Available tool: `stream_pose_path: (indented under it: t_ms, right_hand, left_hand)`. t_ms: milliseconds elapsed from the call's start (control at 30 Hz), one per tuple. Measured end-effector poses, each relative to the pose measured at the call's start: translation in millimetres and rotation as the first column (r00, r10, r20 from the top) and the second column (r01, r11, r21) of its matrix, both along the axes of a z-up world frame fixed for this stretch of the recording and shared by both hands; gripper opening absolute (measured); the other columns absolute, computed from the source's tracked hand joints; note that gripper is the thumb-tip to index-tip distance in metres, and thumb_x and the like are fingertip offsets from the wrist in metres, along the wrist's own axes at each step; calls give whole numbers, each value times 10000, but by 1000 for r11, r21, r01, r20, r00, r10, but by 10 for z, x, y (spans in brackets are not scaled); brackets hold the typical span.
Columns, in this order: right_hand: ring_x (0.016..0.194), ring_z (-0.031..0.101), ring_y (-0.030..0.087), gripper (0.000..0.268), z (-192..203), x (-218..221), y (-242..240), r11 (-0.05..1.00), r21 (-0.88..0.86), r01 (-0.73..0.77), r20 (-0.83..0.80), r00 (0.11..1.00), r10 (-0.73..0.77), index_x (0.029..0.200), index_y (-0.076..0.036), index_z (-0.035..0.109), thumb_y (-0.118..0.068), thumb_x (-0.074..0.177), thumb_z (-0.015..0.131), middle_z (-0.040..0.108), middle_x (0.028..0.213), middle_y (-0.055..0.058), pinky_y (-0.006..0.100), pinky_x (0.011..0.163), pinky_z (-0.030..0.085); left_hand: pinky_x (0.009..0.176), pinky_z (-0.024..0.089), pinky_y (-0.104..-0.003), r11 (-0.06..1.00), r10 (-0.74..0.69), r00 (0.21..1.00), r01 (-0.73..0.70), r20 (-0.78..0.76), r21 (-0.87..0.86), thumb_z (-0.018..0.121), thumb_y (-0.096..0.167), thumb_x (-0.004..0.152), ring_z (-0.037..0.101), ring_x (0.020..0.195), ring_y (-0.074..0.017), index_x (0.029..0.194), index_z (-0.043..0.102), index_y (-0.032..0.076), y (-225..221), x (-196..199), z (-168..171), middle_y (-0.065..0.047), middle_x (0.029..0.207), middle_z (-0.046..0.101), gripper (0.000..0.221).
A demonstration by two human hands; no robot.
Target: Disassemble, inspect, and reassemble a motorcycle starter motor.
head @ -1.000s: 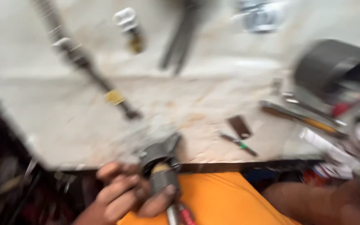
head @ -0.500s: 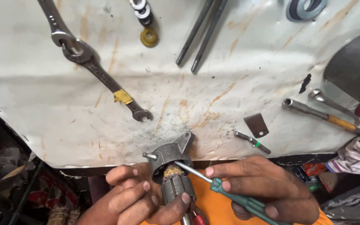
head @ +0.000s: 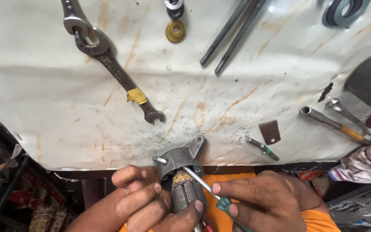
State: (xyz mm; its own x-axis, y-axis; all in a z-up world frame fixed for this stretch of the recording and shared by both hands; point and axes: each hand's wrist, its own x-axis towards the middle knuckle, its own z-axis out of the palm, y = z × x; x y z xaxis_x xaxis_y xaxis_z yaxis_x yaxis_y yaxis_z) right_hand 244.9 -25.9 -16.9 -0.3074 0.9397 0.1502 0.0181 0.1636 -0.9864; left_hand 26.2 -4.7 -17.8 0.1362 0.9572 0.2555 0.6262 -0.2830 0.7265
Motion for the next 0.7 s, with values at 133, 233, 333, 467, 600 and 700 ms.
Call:
stream_pose_path:
  t_ms: [133, 233, 333, 467, 600, 700]
  right_hand:
    - [894, 831, 354, 150, -34, -33, -122, 985, 170, 6, -15, 1000, -4, 1031, 113, 590, 56, 956, 707, 647, 1116, 412, 350, 695, 716]
    - [831, 839, 356, 134, 110, -65, -177, 991, 130, 5, -41, 999, 1, 892, 90, 571, 85, 899, 705, 665, 1059, 391, 371, 662, 667]
    - [592, 808, 189, 230, 147, -107, -190, 766, -635, 98, 50, 995, -87, 1033, 159, 727, 65, 822, 722, 771, 1020, 330, 290, 497, 607]
    - [796, 825, 304, 87, -110, -105, -40, 963, -84, 256, -39, 965, -259, 913, 22, 604, 10, 898, 689, 705, 1008, 329, 344, 626, 684]
    - [793, 816, 314, 77, -40, 99, 130, 970, -210, 123, -125, 981, -151, 957, 18, 606, -58, 958, 622, 709, 957, 270, 359, 668, 678]
    - [738, 749, 257, 183, 166, 477, 282, 900, -434, 46, -268, 947, -177, 929, -64, 549, -17, 957, 724, 666, 837, 71, 402, 671, 623]
  left_hand:
    - [774, 335, -412, 982, -10, 996, -7, 89, 190, 693, 573, 853, 373, 955, -143, 708, 645, 424, 164, -14, -285, 56, 930, 303, 214]
    - [761, 344, -439, 956, -94, 992, 66, 85, 287, 716, 534, 820, 354, 961, -176, 697, 601, 466, 197, -99, -337, 33, 959, 273, 182]
    - [754, 356, -445, 960, -105, 992, 85, 64, 266, 751, 460, 768, 357, 956, -182, 693, 591, 484, 206, -90, -351, 27, 962, 273, 178]
    - [771, 353, -442, 962, -118, 986, 85, 117, 259, 760, 430, 744, 373, 952, -166, 694, 622, 485, 205, -116, -437, 54, 940, 298, 157]
    - [809, 396, -458, 984, -164, 965, 144, 207, 109, 749, 359, 750, 417, 935, -142, 729, 635, 477, 176, -150, -363, 102, 867, 346, 165]
    - [876, 408, -490, 952, -306, 932, 306, 197, 27, 765, 334, 801, 514, 962, -160, 818, 666, 455, 330, -288, -344, 106, 830, 401, 158]
